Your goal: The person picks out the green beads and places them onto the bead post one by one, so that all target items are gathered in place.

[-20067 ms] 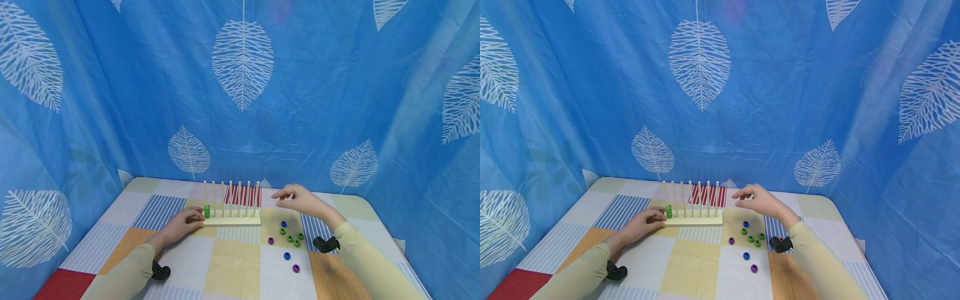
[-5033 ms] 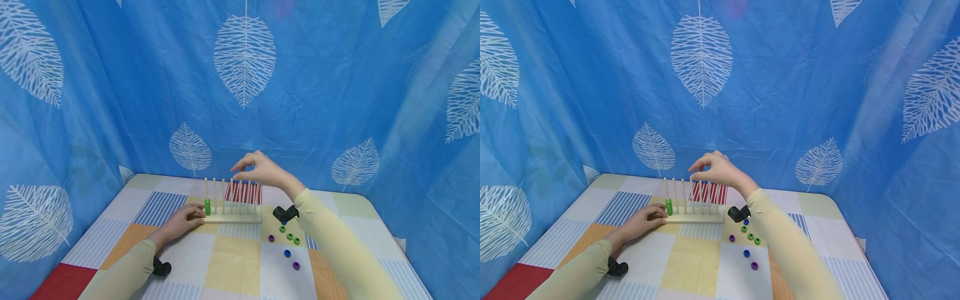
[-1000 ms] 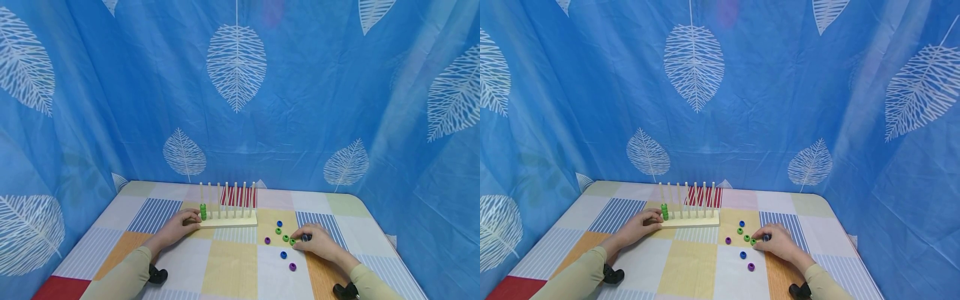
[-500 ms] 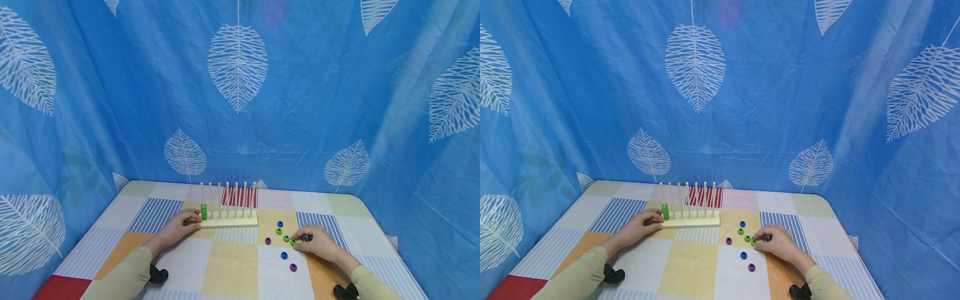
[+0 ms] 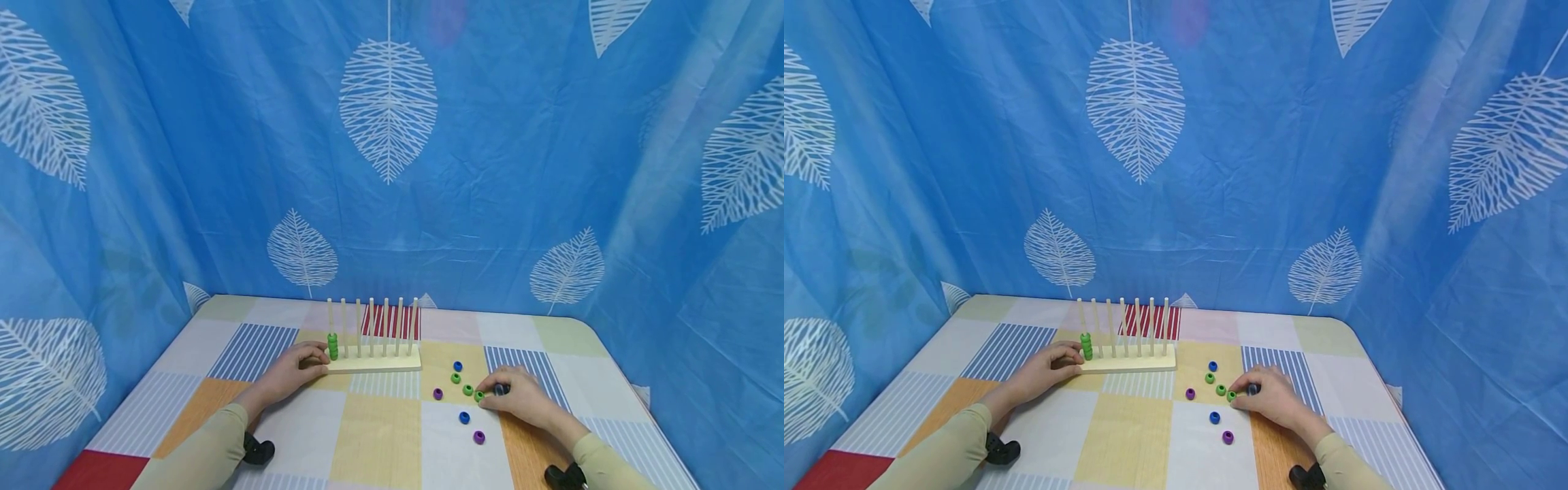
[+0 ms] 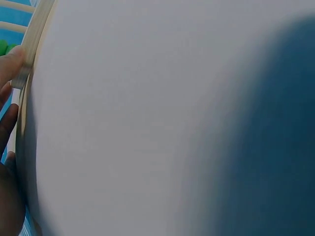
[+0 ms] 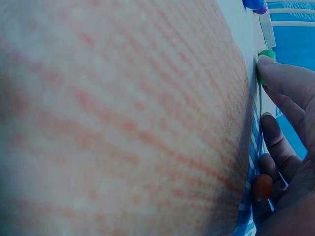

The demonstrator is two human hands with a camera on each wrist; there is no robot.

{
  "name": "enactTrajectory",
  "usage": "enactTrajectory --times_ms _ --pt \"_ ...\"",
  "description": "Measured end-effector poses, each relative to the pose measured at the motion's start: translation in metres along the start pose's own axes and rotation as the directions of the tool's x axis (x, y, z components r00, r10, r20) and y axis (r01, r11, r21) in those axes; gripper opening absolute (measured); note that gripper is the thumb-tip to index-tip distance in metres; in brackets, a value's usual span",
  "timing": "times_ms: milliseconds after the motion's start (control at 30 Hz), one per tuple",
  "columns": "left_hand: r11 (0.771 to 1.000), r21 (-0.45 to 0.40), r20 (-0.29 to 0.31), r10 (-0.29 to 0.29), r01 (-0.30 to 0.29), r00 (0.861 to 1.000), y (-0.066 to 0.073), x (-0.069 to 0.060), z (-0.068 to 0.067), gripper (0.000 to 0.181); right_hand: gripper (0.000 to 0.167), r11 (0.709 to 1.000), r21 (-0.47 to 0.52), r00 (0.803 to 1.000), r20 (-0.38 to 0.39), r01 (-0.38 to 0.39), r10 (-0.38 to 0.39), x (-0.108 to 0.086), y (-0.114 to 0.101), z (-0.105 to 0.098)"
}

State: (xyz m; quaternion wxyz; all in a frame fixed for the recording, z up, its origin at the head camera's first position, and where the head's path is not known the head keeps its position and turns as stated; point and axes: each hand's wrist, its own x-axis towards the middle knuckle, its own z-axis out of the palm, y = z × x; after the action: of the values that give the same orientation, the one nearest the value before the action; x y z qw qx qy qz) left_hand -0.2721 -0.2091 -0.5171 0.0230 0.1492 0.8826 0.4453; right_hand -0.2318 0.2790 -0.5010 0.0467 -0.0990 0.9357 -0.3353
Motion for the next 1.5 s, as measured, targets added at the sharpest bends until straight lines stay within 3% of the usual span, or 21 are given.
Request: enactTrajectory --times_ms 467,667,1000,1133,1500 --pt "1.000 -0.005 -0.001 -0.004 0.004 1.000 0.000 0.000 0.000 0.008 0.016 1.000 0.024 1.000 0.014 -0.003 0.003 0.001 -0.002 -0.003" --pt "1.000 -0.003 -0.003 -0.007 0.007 1.000 0.000 0.001 0.000 0.007 0.016 0.996 0.039 0.997 -0.004 0.079 -0.079 0.004 -0.009 -0.016" --pt "1.000 0.002 0.004 0.017 -0.017 1.000 0.000 -0.001 -0.002 0.004 0.017 0.986 -0.021 0.986 -0.027 0.167 -0.167 0.013 -0.045 -0.054" --pt "1.000 -0.007 0.005 -0.001 0.001 1.000 0.000 -0.001 -0.002 0.005 0.017 0.980 -0.018 0.980 -0.022 0.198 -0.198 0.020 -0.061 -0.066" --pt "1.000 -0.013 0.005 0.000 0.000 1.000 -0.001 0.001 0.000 0.009 0.019 0.956 -0.024 0.956 0.000 0.292 -0.293 0.046 -0.116 -0.085"
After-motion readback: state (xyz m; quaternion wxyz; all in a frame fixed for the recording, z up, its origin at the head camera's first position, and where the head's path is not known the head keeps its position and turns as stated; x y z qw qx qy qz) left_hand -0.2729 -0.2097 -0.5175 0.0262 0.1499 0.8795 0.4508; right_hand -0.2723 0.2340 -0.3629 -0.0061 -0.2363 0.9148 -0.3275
